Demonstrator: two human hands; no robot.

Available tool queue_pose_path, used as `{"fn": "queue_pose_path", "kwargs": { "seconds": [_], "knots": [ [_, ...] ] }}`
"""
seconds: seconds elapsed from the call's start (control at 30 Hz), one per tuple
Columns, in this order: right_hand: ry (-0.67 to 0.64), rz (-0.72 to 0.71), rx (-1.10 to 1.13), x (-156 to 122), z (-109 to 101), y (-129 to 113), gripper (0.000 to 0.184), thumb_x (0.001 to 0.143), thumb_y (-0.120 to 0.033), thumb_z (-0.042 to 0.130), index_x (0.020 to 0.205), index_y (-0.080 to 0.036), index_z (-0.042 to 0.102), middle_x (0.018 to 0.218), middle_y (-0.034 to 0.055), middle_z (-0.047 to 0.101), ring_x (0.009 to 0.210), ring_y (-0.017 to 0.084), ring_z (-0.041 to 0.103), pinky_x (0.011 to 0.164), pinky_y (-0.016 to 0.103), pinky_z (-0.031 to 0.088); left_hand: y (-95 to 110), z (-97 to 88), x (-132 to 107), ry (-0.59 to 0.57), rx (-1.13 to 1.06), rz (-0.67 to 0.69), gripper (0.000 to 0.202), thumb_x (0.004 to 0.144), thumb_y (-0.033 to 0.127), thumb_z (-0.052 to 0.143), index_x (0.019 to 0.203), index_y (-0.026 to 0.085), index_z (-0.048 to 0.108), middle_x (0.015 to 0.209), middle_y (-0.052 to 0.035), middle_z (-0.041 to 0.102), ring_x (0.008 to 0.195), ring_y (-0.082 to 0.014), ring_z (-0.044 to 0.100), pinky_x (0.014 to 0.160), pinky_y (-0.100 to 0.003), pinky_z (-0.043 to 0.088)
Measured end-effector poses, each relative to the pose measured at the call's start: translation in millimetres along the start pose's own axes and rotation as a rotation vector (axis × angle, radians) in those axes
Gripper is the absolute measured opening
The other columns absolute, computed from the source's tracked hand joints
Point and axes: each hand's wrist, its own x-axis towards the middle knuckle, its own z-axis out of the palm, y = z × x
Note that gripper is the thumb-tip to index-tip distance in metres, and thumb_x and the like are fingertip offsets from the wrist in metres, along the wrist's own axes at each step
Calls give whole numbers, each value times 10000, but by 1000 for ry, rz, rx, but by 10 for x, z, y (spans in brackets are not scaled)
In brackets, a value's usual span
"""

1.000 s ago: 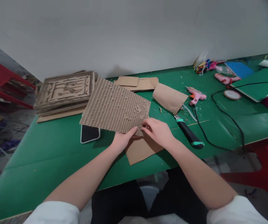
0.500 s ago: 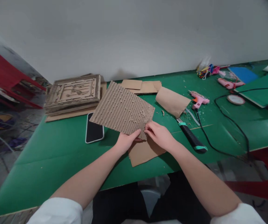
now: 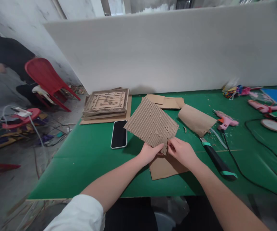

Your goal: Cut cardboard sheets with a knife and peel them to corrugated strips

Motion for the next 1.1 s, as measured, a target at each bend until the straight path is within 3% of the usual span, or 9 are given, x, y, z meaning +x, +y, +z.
{"fn": "queue_pose_path", "kwargs": {
  "seconds": [0.17,0.3,0.4,0.5,0.63,0.8,0.93,1.03,1.1],
  "knots": [
    [9,-28,12,5,56,-48,81,722,-131,445,669,-189,460,638,5,488,599,139,490,526,240,339,15,-7,28,13,-25,7,249,629,213,673,840,111,589,754,-49,647,556,-145,618,525,-298,554],
    [-13,-15,111,7,32,-85,106,780,-151,427,691,-197,463,647,8,498,629,148,503,562,249,380,39,-24,43,20,-80,11,286,633,214,672,886,123,574,810,-55,648,602,-153,627,548,-304,556],
    [11,60,212,-4,15,-93,83,833,-237,452,828,-194,523,719,21,554,680,152,541,605,255,423,53,-37,47,8,-96,9,293,642,220,666,902,121,574,845,-66,649,624,-145,626,563,-292,555],
    [77,105,251,-33,33,-87,178,842,-303,480,959,-193,558,801,42,601,737,162,574,651,268,452,48,-52,56,-1,-106,9,306,643,223,667,914,118,571,846,-73,648,622,-147,626,554,-290,551],
    [128,83,212,-63,80,-94,168,864,-256,442,844,-198,599,792,34,618,762,151,578,678,256,439,33,-64,64,-13,-119,20,287,649,227,664,901,125,575,837,-67,644,641,-153,631,562,-289,548],
    [107,59,108,-37,89,-151,142,818,-211,449,722,-185,551,697,19,549,642,130,526,581,236,395,22,-60,58,4,-93,-2,271,645,213,662,882,122,565,770,-43,628,592,-138,614,557,-300,546],
    [-17,-21,202,-24,-19,-125,107,782,-193,460,689,-196,513,660,3,505,635,130,501,564,233,387,27,-79,74,17,-78,50,255,656,237,653,872,129,571,826,-56,635,641,-160,624,591,-331,549],
    [-48,97,333,-23,-112,-46,102,811,-224,454,740,-203,525,702,6,529,644,128,517,550,233,412,67,-90,65,89,15,181,213,653,217,647,840,132,590,886,-80,650,788,-200,631,719,-356,534],
    [-32,175,433,-19,-133,-15,122,827,-280,469,867,-208,560,791,21,561,693,135,550,575,241,455,97,-84,42,112,81,276,196,644,174,638,835,140,604,924,-82,658,886,-210,614,815,-354,500]
  ]
}}
